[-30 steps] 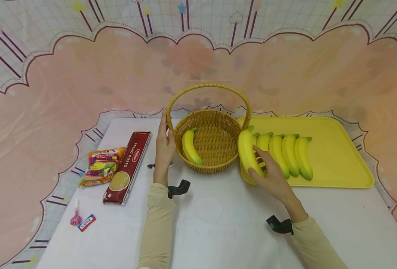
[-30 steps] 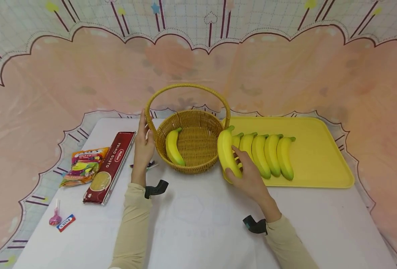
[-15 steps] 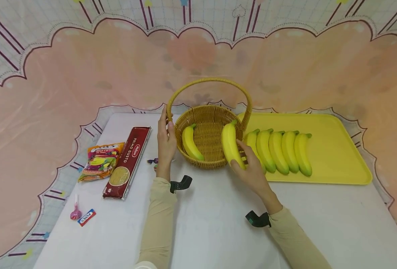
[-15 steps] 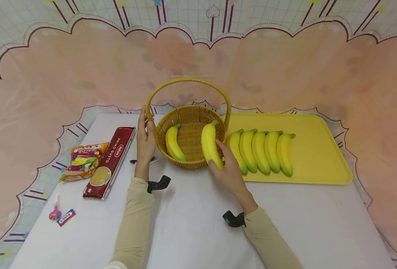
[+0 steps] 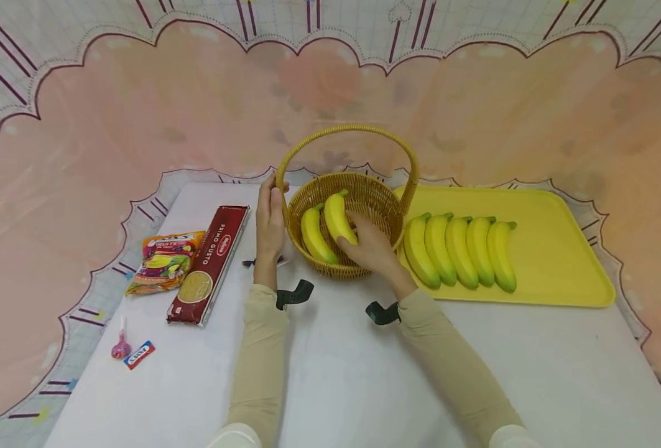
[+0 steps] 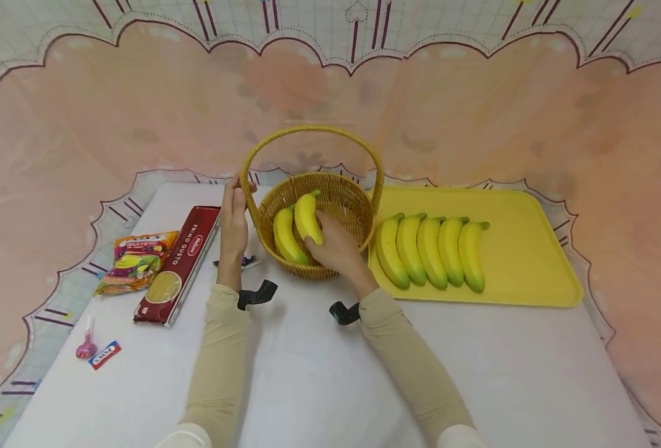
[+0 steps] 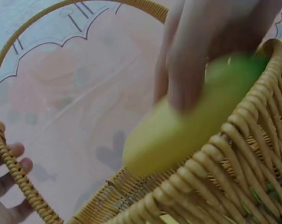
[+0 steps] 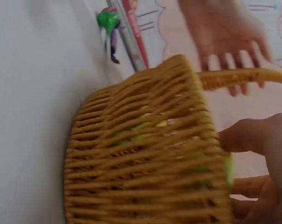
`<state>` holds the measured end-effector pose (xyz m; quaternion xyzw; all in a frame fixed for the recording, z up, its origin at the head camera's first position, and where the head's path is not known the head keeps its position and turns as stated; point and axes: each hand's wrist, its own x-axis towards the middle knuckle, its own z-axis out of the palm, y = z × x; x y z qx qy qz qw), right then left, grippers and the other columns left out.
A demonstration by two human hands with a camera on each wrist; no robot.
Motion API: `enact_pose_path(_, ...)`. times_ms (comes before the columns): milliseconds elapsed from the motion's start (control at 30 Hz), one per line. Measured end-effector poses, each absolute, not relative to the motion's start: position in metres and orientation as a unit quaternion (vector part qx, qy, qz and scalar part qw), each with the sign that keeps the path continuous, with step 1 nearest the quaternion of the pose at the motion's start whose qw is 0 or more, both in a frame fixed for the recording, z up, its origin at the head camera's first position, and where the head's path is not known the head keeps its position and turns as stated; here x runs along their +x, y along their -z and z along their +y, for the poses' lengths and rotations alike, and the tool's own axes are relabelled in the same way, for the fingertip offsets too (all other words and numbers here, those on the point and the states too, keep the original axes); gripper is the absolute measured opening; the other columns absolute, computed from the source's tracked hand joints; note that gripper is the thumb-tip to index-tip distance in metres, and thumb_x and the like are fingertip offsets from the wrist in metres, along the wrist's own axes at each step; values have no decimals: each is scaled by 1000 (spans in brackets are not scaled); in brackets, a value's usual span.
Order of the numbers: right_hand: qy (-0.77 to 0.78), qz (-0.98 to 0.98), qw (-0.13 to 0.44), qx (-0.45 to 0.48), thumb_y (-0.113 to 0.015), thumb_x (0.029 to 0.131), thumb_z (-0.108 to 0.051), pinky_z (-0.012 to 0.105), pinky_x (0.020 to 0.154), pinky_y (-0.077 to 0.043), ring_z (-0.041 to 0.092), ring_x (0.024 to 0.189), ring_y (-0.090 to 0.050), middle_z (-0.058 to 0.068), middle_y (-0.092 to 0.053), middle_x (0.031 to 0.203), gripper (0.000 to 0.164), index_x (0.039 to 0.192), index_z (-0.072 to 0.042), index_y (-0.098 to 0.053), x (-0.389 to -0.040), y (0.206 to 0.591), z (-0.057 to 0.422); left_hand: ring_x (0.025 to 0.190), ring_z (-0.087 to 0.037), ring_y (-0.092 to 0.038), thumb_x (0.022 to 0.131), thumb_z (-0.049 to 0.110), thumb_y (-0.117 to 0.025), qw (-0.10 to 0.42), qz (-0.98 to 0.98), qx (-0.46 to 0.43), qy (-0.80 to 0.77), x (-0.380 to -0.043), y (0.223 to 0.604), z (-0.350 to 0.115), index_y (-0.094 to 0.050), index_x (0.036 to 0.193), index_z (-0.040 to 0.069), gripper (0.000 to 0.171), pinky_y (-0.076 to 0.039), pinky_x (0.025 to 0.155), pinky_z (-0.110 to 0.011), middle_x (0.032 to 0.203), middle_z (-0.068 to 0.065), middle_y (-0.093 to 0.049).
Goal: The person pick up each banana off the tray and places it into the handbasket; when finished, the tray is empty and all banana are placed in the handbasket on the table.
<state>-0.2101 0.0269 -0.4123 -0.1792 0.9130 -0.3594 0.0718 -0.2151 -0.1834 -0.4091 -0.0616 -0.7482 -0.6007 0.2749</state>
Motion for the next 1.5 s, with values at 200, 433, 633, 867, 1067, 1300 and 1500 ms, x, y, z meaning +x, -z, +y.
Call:
enact_pose_path(200,298,933,117,-165,-56,92,-26,44,104,-41,30,123,-50,17,-46,142,64,146,-3,-30,-228,414,11,109,-33,-53,102,11,-32,299,-714,-130,620,-233,380,-179,-44,138,6,38,-41,101,-41,116,-23,-57)
enact_pose_path(433,337,917,115,-182,-53,95,-30,44,111,-33,29,134,-40,15,-39,148,64,148,-5,-27,-226,419,21,81,-19,-57,101,13,-41,295,-729,-165,595,-246,351,-173,-57,124,6,29,-49,79,-26,92,-14,-58)
enact_pose_path(633,487,845,-50,-216,-53,95,-14,44,100,-42,28,118,-50,16,-53,128,41,134,-3,-47,-209,422,67,55,-6,-30,100,10,-42,270,-730,-141,612,-238,355,-170,-58,106,-5,23,-29,57,-21,73,5,-45)
enact_pose_path(867,532,821,-184,-97,-52,93,-6,43,92,-41,29,112,-50,17,-55,123,32,124,0,-55,-193,427,167,58,-2,-29,100,8,-41,294,-732,-145,598,-233,355,-166,-53,99,-11,23,-30,61,-20,75,15,-45)
enact_pose_path(1067,455,879,-142,11,-46,95,-14,46,91,-35,36,118,-42,23,-44,129,40,132,2,-48,-179,442,241,63,-5,-33,101,5,-37,285,-722,-144,614,-225,363,-169,-56,110,-7,24,-33,69,-22,77,8,-46)
enact_pose_path(1300,423,905,-16,41,-40,98,-30,62,95,-34,52,123,-33,36,-28,140,63,148,3,-20,-174,453,287,85,-21,-47,102,6,-28,281,-694,-113,654,-212,378,-168,-49,117,2,26,-41,83,-27,89,-15,-47)
enact_pose_path(1500,425,904,22,40,-37,99,-36,63,99,-32,53,124,-34,38,-31,140,67,149,2,-15,-175,464,289,87,-26,-45,104,15,-27,282,-695,-103,653,-210,389,-169,-46,119,6,26,-41,86,-33,89,-11,-47)
